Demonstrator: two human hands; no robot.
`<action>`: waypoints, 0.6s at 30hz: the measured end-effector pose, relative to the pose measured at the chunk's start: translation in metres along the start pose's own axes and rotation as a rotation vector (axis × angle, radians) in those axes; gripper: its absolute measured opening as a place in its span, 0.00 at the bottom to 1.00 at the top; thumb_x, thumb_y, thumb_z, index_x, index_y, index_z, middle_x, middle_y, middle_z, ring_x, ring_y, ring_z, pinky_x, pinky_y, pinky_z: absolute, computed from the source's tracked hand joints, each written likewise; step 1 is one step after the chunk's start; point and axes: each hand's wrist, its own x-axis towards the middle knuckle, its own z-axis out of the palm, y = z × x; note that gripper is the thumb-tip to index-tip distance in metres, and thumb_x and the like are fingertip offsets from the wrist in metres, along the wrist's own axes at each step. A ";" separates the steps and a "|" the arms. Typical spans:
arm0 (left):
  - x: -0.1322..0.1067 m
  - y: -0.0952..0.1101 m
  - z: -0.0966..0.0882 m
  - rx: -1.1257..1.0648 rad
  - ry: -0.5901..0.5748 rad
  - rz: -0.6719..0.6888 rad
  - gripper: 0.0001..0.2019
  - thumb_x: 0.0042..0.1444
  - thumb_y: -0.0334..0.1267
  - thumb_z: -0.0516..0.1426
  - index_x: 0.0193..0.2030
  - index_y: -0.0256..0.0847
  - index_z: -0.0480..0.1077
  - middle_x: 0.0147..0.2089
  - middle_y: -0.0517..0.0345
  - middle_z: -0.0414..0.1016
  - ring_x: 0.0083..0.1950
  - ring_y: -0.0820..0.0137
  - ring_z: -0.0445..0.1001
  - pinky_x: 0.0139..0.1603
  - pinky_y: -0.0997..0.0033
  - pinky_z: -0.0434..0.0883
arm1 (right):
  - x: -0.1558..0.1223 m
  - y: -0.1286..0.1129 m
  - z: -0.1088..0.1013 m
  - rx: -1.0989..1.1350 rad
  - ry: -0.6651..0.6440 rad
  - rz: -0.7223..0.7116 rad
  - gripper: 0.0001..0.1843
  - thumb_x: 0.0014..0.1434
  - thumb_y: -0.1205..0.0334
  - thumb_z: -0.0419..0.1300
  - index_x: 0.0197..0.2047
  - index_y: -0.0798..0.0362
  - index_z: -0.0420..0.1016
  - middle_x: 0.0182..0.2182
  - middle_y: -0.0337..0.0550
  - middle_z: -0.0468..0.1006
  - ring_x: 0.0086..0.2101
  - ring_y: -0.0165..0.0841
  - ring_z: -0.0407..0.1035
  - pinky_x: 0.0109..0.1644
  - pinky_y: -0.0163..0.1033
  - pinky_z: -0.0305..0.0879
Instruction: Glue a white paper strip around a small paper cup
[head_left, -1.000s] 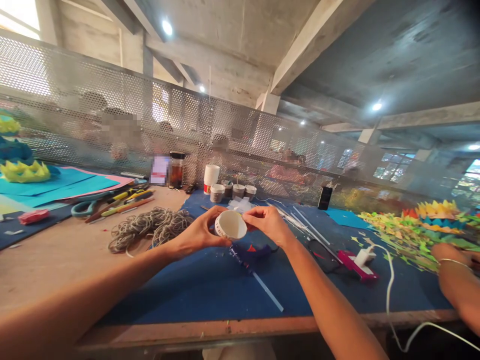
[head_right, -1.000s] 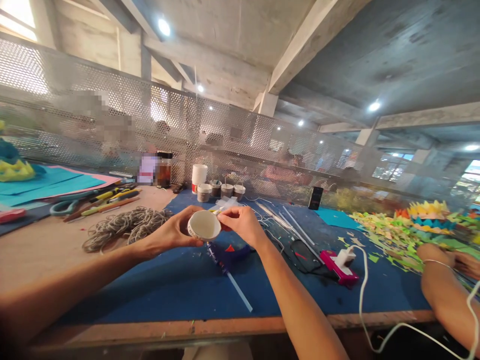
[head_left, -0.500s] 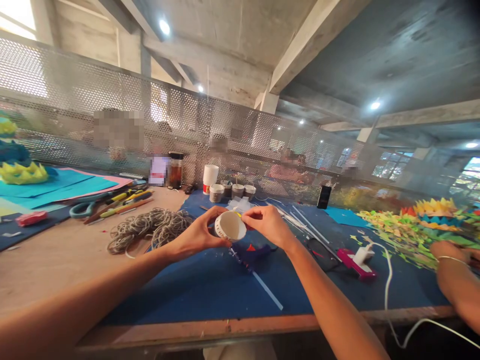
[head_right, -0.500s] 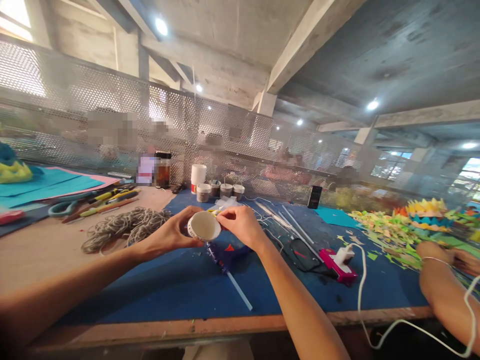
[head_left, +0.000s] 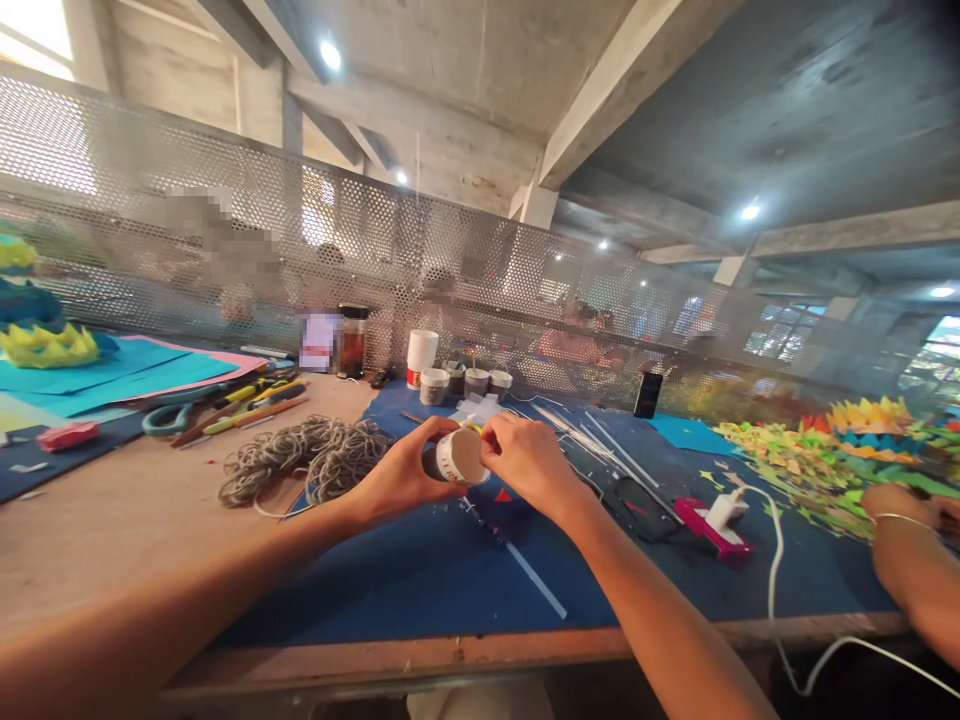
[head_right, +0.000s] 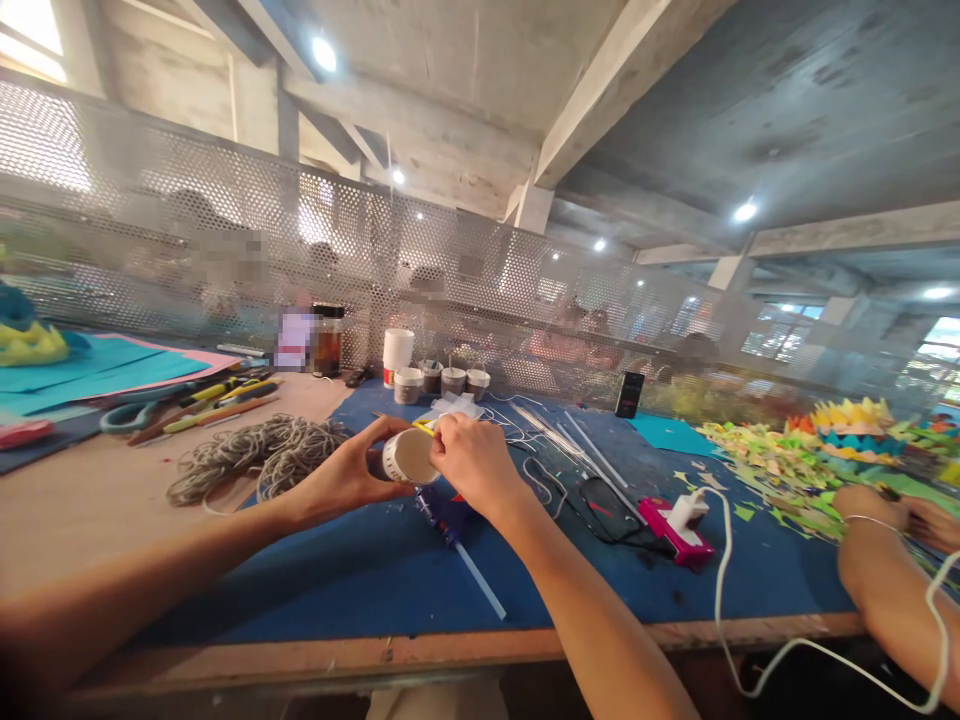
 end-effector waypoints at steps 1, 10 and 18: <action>0.000 -0.002 0.000 0.032 0.007 0.012 0.31 0.44 0.39 0.71 0.55 0.41 0.67 0.54 0.51 0.75 0.51 0.57 0.76 0.53 0.58 0.73 | 0.000 -0.001 0.002 -0.020 -0.003 -0.003 0.06 0.62 0.66 0.58 0.38 0.52 0.78 0.36 0.49 0.82 0.33 0.41 0.75 0.37 0.43 0.62; 0.005 0.000 -0.003 -0.057 0.053 -0.041 0.31 0.42 0.40 0.72 0.53 0.42 0.68 0.52 0.53 0.75 0.52 0.58 0.75 0.53 0.60 0.72 | 0.004 0.010 0.001 0.386 0.047 0.081 0.19 0.71 0.54 0.54 0.33 0.50 0.80 0.35 0.48 0.84 0.36 0.42 0.78 0.42 0.45 0.69; 0.009 0.005 -0.008 -0.387 0.044 -0.207 0.35 0.39 0.41 0.74 0.55 0.40 0.67 0.48 0.51 0.78 0.49 0.59 0.75 0.44 0.64 0.71 | 0.010 0.022 0.014 1.111 0.009 0.241 0.21 0.64 0.40 0.60 0.43 0.51 0.79 0.36 0.44 0.84 0.37 0.38 0.80 0.44 0.43 0.77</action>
